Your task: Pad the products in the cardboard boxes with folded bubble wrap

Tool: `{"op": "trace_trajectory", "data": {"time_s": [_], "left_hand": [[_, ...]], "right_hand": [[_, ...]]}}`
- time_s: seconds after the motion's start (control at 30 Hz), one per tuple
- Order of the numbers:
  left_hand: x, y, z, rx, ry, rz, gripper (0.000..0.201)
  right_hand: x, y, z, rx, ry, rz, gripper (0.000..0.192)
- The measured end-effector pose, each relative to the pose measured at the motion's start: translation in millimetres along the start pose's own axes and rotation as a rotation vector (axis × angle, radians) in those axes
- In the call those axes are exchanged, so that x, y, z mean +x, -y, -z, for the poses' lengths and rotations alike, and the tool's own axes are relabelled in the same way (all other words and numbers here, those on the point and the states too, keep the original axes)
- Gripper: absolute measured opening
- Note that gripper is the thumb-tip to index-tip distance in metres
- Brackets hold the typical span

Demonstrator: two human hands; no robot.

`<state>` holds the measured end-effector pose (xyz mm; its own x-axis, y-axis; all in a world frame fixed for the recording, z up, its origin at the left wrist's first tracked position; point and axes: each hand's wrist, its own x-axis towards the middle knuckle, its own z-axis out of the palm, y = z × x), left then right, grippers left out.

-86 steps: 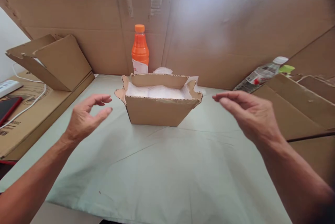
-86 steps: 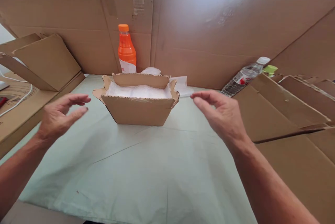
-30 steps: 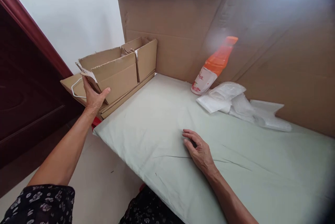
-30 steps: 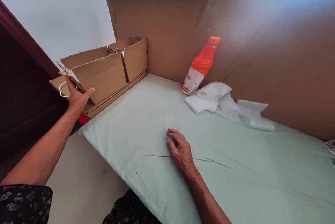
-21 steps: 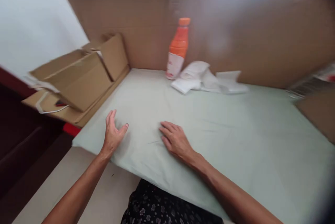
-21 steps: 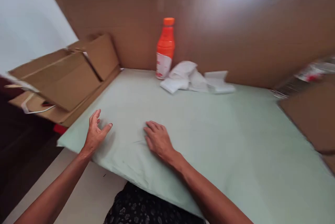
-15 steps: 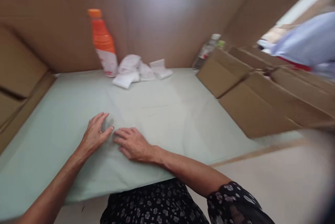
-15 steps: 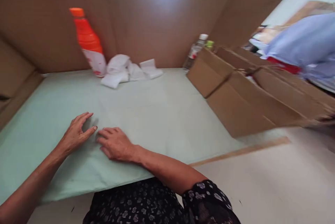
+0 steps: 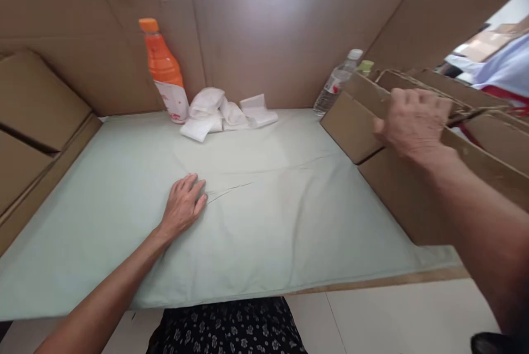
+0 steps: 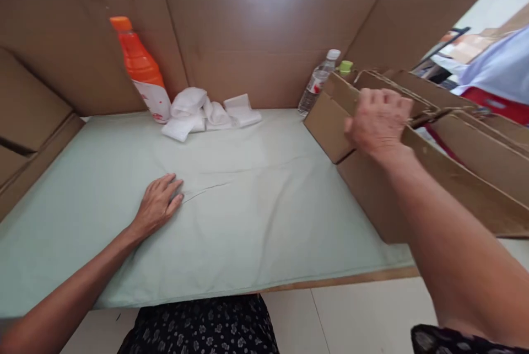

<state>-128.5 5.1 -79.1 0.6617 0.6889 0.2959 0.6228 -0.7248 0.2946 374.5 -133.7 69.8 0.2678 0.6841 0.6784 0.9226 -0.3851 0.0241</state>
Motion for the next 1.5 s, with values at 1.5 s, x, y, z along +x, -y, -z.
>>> {"op": "trace_trajectory", "data": {"time_s": [1.5], "left_hand": [[39.3,50.9,6.1,-0.664,-0.360,0.528,0.030]], "right_hand": [[-63.1,228.9,-110.5,0.892,0.644,0.059,0.053]]}}
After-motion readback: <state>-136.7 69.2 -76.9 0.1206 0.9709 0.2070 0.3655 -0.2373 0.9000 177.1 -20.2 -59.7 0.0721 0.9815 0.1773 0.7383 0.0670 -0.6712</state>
